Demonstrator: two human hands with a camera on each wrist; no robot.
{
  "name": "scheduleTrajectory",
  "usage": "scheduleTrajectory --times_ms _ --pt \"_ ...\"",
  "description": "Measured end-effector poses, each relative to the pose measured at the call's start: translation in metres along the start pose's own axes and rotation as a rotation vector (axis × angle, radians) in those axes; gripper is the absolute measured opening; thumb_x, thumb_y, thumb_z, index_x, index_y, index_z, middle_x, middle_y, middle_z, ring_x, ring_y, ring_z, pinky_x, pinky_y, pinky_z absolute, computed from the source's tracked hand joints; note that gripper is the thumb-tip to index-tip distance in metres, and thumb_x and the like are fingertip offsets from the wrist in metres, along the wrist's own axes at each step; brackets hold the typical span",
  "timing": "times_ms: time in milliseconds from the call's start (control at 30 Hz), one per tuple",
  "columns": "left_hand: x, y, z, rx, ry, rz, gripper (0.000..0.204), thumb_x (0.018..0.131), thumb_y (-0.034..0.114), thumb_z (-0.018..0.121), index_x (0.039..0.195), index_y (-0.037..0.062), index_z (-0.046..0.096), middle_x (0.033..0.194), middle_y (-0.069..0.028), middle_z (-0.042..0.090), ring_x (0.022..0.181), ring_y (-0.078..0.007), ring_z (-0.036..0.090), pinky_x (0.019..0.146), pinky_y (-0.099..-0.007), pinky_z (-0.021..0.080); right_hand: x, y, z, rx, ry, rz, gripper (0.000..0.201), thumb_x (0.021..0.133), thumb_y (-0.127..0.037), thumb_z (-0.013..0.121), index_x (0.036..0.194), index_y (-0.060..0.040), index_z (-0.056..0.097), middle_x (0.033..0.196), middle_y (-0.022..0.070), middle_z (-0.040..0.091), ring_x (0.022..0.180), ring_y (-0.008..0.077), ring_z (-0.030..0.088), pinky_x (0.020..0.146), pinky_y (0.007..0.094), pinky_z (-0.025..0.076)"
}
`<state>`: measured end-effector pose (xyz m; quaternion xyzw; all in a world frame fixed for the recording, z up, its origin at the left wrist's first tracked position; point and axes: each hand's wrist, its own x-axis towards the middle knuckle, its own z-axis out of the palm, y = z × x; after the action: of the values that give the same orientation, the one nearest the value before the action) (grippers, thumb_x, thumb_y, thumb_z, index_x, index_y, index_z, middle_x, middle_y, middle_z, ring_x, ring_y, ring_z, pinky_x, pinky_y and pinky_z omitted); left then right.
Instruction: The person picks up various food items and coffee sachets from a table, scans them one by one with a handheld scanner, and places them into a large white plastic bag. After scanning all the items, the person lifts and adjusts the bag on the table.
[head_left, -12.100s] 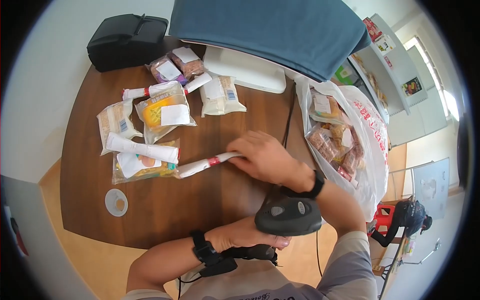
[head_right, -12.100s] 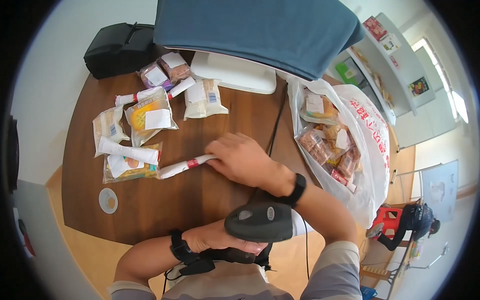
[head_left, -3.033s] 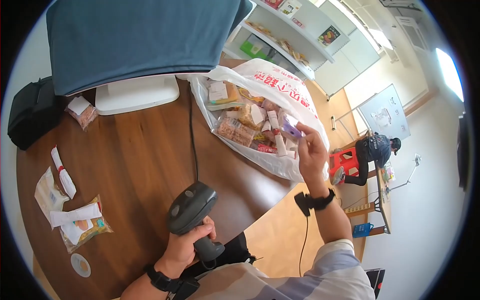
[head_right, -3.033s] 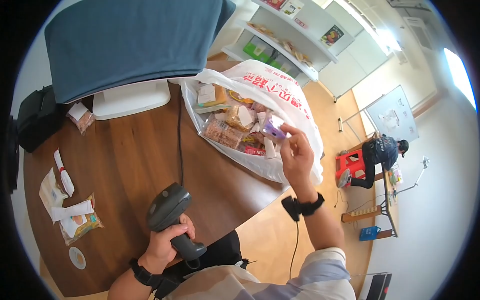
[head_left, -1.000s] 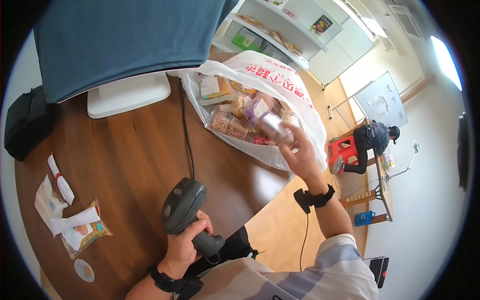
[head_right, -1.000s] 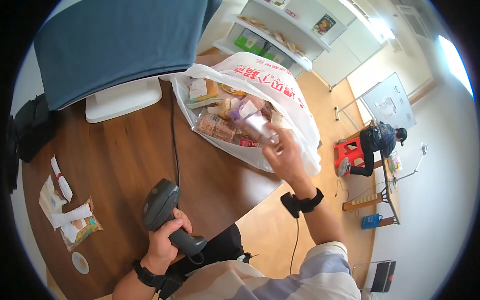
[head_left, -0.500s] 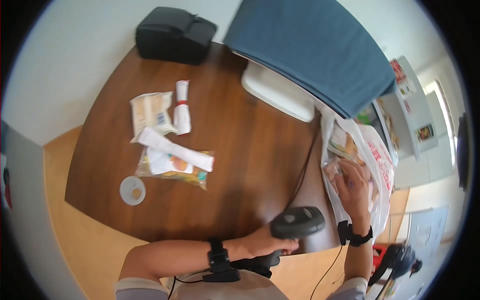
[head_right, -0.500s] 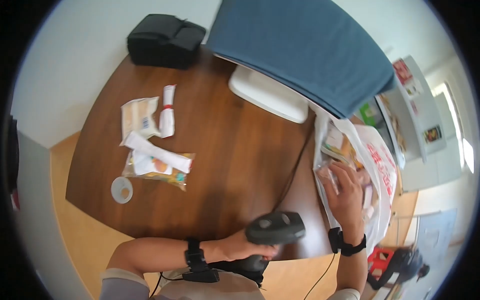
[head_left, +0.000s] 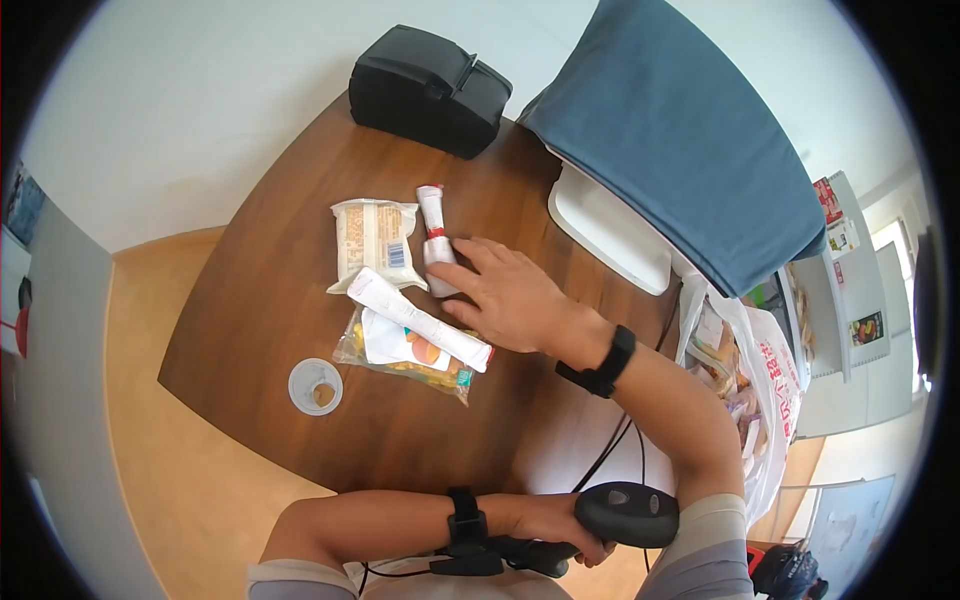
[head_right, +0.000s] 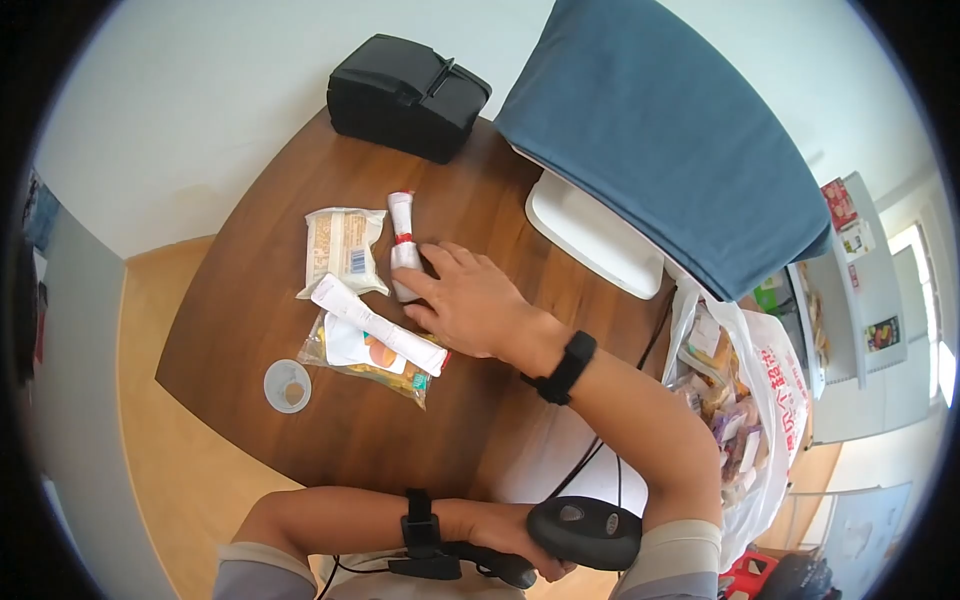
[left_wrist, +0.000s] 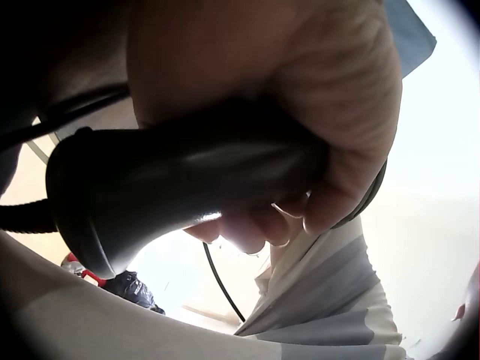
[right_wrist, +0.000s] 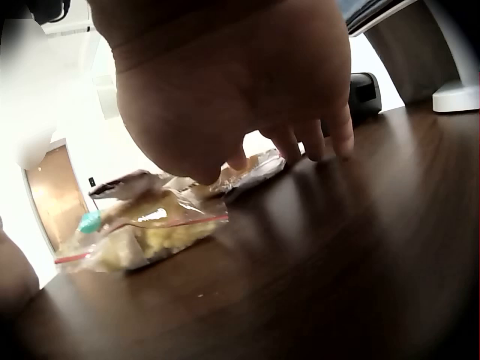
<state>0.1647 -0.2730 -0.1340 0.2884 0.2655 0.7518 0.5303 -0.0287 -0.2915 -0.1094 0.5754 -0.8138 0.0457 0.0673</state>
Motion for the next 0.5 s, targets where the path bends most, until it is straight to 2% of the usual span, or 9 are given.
scheduleTrajectory --times_ms 67,200,267,300,367,400,467,500 --pt "0.003 -0.002 0.000 -0.055 -0.020 0.034 0.015 0.079 0.011 0.071 0.088 0.0060 0.061 0.080 0.0016 0.057 0.078 -0.0094 0.052 0.073 -0.0264 0.044 -0.012 0.003 -0.016 0.155 -0.135 0.156 0.032 0.092 -0.024 0.058 0.122 -0.0114 0.056 0.115 0.0167 0.058 0.105 0.0350 0.058 0.090 0.0415 0.049" --pt "0.004 -0.005 0.002 -0.053 -0.037 -0.001 0.014 0.079 0.011 0.071 0.086 0.0062 0.060 0.080 0.0019 0.056 0.077 -0.0093 0.051 0.073 -0.0257 0.043 -0.054 0.017 -0.020 0.092 -0.209 0.339 0.024 0.090 -0.022 0.059 0.111 -0.0097 0.058 0.105 0.0128 0.060 0.099 0.0323 0.059 0.085 0.0419 0.049" --pt "0.005 -0.007 0.001 -0.023 0.011 0.033 0.013 0.079 0.010 0.071 0.084 0.0064 0.059 0.079 0.0024 0.055 0.077 -0.0092 0.049 0.072 -0.0254 0.041 -0.069 0.024 -0.024 0.265 -0.223 0.597 0.025 0.089 -0.023 0.061 0.109 -0.0085 0.057 0.103 0.0117 0.061 0.099 0.0315 0.060 0.084 0.0413 0.050" --pt "0.005 -0.007 0.002 -0.033 0.031 0.044 0.013 0.080 0.010 0.070 0.083 0.0065 0.058 0.079 0.0027 0.055 0.076 -0.0093 0.048 0.072 -0.0254 0.041 -0.074 0.025 -0.024 0.261 -0.218 0.600 0.025 0.089 -0.023 0.061 0.109 -0.0085 0.057 0.103 0.0117 0.061 0.099 0.0315 0.060 0.084 0.0413 0.050" --pt "0.005 -0.006 0.002 -0.041 0.024 0.031 0.013 0.080 0.010 0.070 0.083 0.0064 0.058 0.079 0.0025 0.055 0.076 -0.0094 0.048 0.072 -0.0256 0.041 -0.080 0.024 -0.025 0.285 -0.061 0.603 0.033 0.088 -0.026 0.063 0.114 -0.0076 0.055 0.108 0.0126 0.060 0.102 0.0324 0.059 0.087 0.0419 0.049" --pt "0.005 -0.005 0.002 -0.053 0.018 0.018 0.014 0.080 0.010 0.071 0.084 0.0062 0.058 0.080 0.0023 0.055 0.076 -0.0095 0.048 0.072 -0.0258 0.041 -0.080 0.024 -0.023 0.283 -0.053 0.605 0.033 0.088 -0.026 0.063 0.114 -0.0076 0.055 0.108 0.0126 0.060 0.102 0.0324 0.059 0.087 0.0419 0.049" --pt "0.005 -0.003 0.001 0.000 -0.008 0.006 0.013 0.080 0.010 0.071 0.085 0.0058 0.059 0.080 0.0018 0.056 0.076 -0.0101 0.049 0.072 -0.0261 0.042 -0.066 0.021 -0.018 0.383 0.031 0.497 0.041 0.087 -0.030 0.064 0.120 -0.0080 0.053 0.113 0.0148 0.059 0.107 0.0333 0.058 0.090 0.0424 0.048" --pt "0.005 -0.003 0.002 0.045 -0.031 0.004 0.013 0.080 0.010 0.071 0.086 0.0055 0.060 0.081 0.0013 0.056 0.076 -0.0106 0.050 0.072 -0.0264 0.042 -0.057 0.018 -0.016 0.347 -0.012 0.483 0.044 0.089 -0.030 0.065 0.124 -0.0072 0.052 0.115 0.0148 0.059 0.103 0.0305 0.062 0.089 0.0389 0.051"
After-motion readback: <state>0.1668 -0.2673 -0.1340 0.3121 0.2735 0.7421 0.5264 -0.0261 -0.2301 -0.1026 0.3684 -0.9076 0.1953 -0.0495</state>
